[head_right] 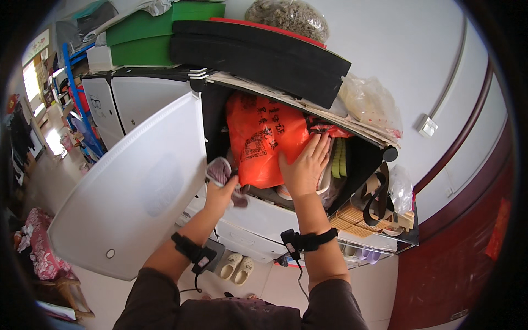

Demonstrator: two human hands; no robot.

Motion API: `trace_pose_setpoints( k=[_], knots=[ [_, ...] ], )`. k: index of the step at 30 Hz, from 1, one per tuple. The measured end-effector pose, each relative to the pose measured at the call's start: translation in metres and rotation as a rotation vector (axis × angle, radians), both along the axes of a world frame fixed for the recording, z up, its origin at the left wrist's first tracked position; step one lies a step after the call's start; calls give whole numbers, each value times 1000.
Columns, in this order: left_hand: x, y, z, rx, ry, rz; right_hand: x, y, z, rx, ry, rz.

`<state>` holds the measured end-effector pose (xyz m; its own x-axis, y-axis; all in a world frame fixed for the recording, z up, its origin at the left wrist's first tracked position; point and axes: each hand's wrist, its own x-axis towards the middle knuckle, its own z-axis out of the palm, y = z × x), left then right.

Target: The person organizes a shelf, puts items into a red bag and a cabinet, and then sits on the floor to pick up debris and wipe the floor with a cloth.

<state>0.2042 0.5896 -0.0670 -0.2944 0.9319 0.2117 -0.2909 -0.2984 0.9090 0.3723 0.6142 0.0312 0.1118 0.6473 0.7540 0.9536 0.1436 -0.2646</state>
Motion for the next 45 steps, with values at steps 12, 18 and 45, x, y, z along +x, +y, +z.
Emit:
trace_pose_setpoints(
  k=[12,18,45],
  knots=[
    [30,-16,-5,-376,-438,-611,10,-13,58,-808,-14,-23],
    [37,3,18,-466,-551,-396,24,29,27,131,139,109],
    [10,-2,1,-259,-181,-164,20,102,-11,-446,-227,73]
  ],
)
